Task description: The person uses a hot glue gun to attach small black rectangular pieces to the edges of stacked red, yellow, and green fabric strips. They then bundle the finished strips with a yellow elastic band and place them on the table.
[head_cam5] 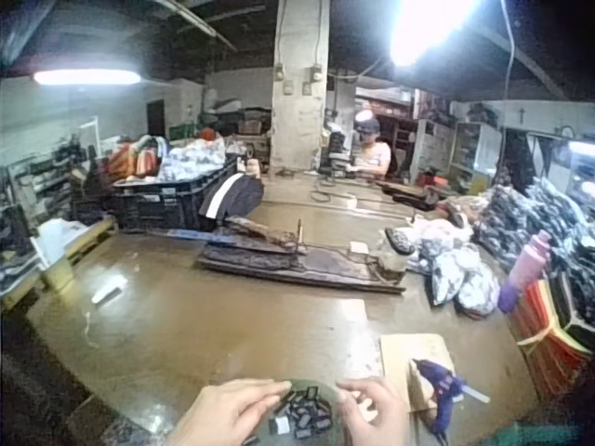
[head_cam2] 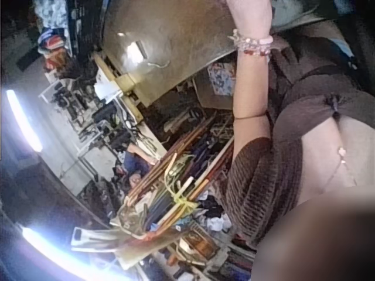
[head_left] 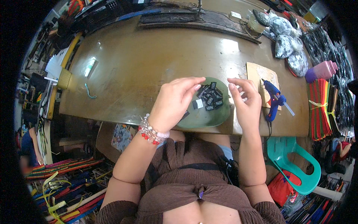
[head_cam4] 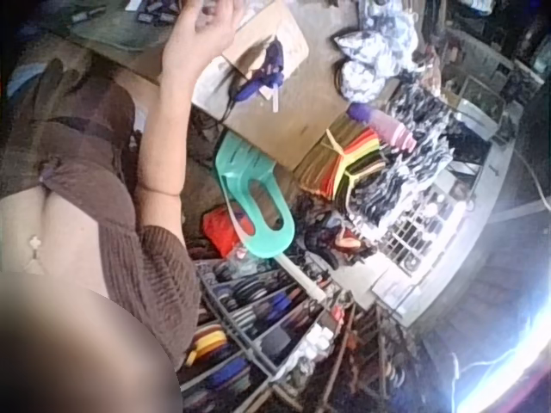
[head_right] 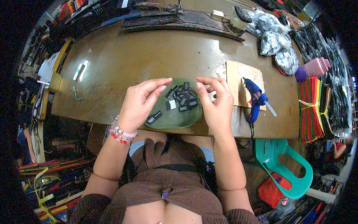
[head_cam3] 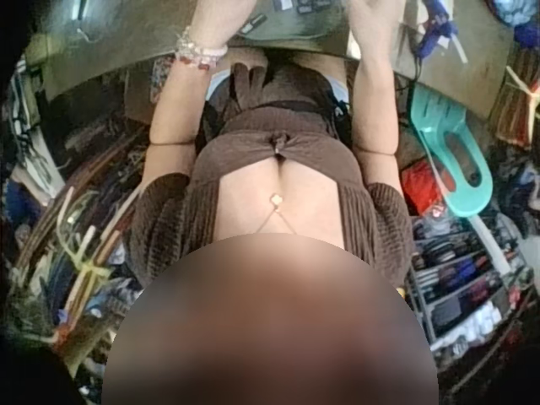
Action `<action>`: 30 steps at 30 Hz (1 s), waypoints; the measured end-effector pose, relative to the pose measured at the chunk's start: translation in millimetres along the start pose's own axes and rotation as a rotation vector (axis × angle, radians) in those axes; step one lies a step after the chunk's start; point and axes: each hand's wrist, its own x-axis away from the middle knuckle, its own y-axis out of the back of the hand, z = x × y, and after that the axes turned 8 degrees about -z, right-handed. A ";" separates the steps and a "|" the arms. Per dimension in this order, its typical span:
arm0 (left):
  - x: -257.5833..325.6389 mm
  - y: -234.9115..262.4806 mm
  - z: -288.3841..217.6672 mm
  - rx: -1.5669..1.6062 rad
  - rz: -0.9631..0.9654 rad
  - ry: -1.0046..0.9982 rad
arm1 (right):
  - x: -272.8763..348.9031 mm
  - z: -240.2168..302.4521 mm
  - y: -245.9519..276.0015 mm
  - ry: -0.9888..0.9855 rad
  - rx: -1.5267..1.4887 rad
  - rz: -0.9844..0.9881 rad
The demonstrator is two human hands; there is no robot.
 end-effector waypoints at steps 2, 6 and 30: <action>-3.0 8.1 -2.2 -0.147 0.046 -0.075 | 5.2 -9.4 7.7 -0.018 0.022 -0.045; -6.0 23.7 -5.4 -0.569 0.530 -0.103 | 21.3 -35.1 18.3 -0.026 -0.022 -0.151; -1.9 18.1 2.0 0.729 0.246 0.487 | 28.6 25.6 -19.7 -0.241 -0.577 0.289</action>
